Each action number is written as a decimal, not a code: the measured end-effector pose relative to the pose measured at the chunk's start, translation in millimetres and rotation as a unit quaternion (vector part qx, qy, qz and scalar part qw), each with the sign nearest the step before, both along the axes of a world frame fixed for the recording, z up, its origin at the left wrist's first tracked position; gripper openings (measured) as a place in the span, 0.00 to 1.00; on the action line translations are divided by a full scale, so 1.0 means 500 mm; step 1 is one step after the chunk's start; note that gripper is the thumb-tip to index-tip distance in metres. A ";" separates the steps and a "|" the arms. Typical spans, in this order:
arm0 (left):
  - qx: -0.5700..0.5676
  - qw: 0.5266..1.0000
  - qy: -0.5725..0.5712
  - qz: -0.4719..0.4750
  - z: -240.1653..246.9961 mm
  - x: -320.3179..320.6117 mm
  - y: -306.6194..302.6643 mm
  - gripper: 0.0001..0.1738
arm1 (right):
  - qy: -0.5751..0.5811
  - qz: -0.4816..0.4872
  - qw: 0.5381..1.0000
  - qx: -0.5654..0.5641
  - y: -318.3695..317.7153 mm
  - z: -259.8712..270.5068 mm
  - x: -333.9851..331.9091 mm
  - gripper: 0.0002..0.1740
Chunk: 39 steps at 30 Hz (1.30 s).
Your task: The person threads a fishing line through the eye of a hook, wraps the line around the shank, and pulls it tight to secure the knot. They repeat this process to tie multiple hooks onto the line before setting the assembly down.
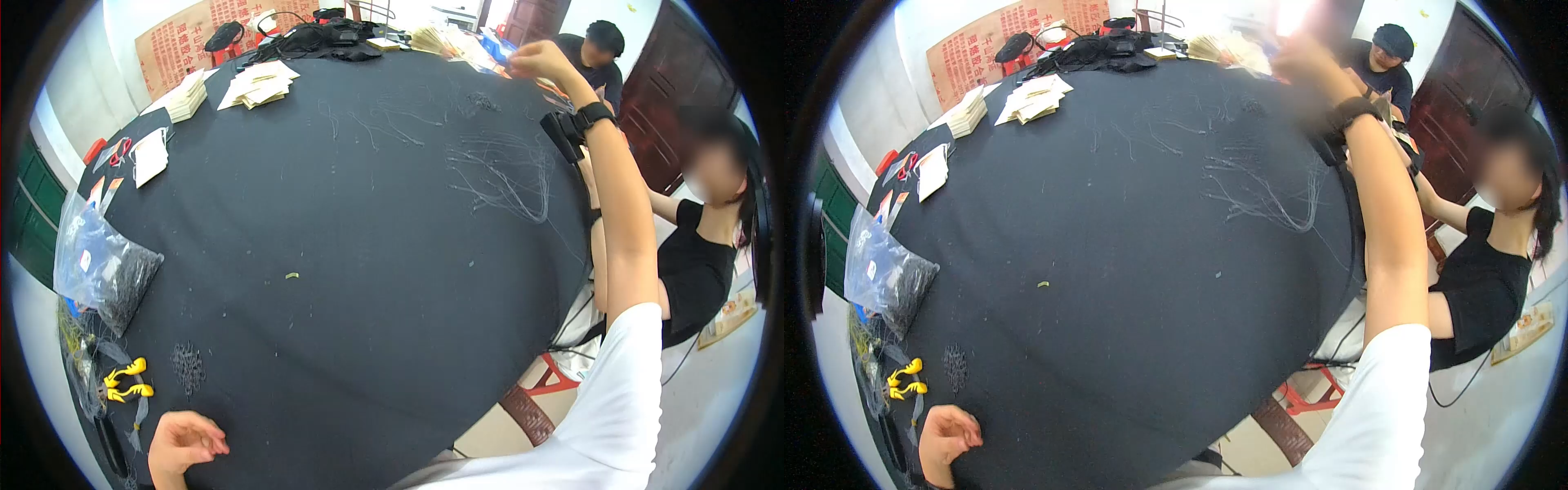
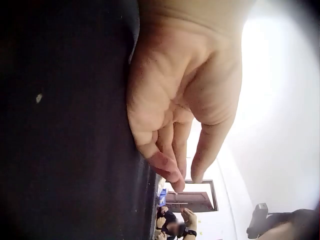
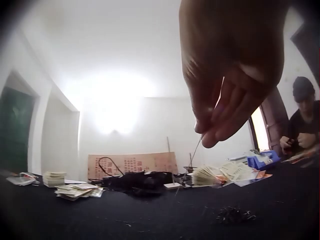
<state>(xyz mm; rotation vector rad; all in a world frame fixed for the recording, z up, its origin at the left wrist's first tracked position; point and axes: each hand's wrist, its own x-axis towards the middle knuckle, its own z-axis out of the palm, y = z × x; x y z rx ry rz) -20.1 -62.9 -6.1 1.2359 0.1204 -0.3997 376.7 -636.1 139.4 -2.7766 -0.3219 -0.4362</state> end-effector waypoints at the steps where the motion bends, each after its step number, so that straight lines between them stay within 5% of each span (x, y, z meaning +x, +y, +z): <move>1: -0.022 1.000 -0.005 0.012 -0.004 -0.003 0.001 0.17 | 0.014 -0.081 0.996 0.026 0.016 0.002 -0.009 0.13; 3: -0.040 0.999 0.007 0.027 -0.013 -0.008 0.009 0.19 | -0.005 0.042 0.998 -0.048 -0.137 -0.032 0.101 0.14; 4: -0.049 0.998 0.013 0.034 -0.011 -0.004 0.011 0.19 | 0.021 0.045 0.998 0.027 -0.208 -0.057 0.148 0.13; 7: 0.037 0.994 0.100 -0.032 0.040 0.014 -0.001 0.30 | -0.005 -0.022 0.998 0.065 -0.323 -0.115 0.201 0.12; 10: 0.020 0.994 0.106 -0.021 0.037 0.014 0.003 0.29 | -0.085 -0.131 0.988 0.012 -0.365 -0.156 0.202 0.11; 13: 0.014 0.996 0.086 -0.024 0.036 0.019 -0.005 0.26 | 0.057 -0.305 0.948 0.068 -0.343 -0.178 0.191 0.09; 15: -0.018 0.998 0.057 -0.004 0.023 0.014 -0.001 0.23 | 0.001 -0.206 0.978 0.026 -0.389 -0.184 0.208 0.09; 21: -0.083 0.996 0.033 0.032 0.001 0.008 -0.004 0.18 | -0.085 -0.109 0.953 -0.269 -0.242 -0.093 0.077 0.17; 26: -0.041 0.999 -0.004 -0.002 -0.003 0.009 -0.003 0.16 | -0.102 -0.114 0.958 -0.241 -0.076 -0.036 -0.130 0.12; 29: -0.012 1.000 -0.020 -0.007 -0.005 0.005 -0.002 0.15 | 0.185 -0.052 0.976 -0.106 -0.059 -0.068 -0.205 0.10; 31: 0.006 0.999 -0.029 -0.017 -0.001 0.006 -0.007 0.13 | 0.168 -0.006 0.959 -0.230 0.008 -0.104 -0.289 0.08; 33: 0.011 0.999 -0.041 -0.019 0.000 0.006 -0.011 0.13 | 0.089 -0.049 0.967 -0.233 0.083 -0.130 -0.380 0.08; 34: 0.016 0.999 -0.042 -0.024 0.004 0.006 -0.013 0.13 | 0.123 0.034 0.969 -0.214 0.084 -0.134 -0.384 0.09; 39: 0.041 0.996 -0.071 -0.046 0.005 -0.003 -0.015 0.12 | 0.106 0.064 0.975 -0.186 0.111 -0.189 -0.379 0.09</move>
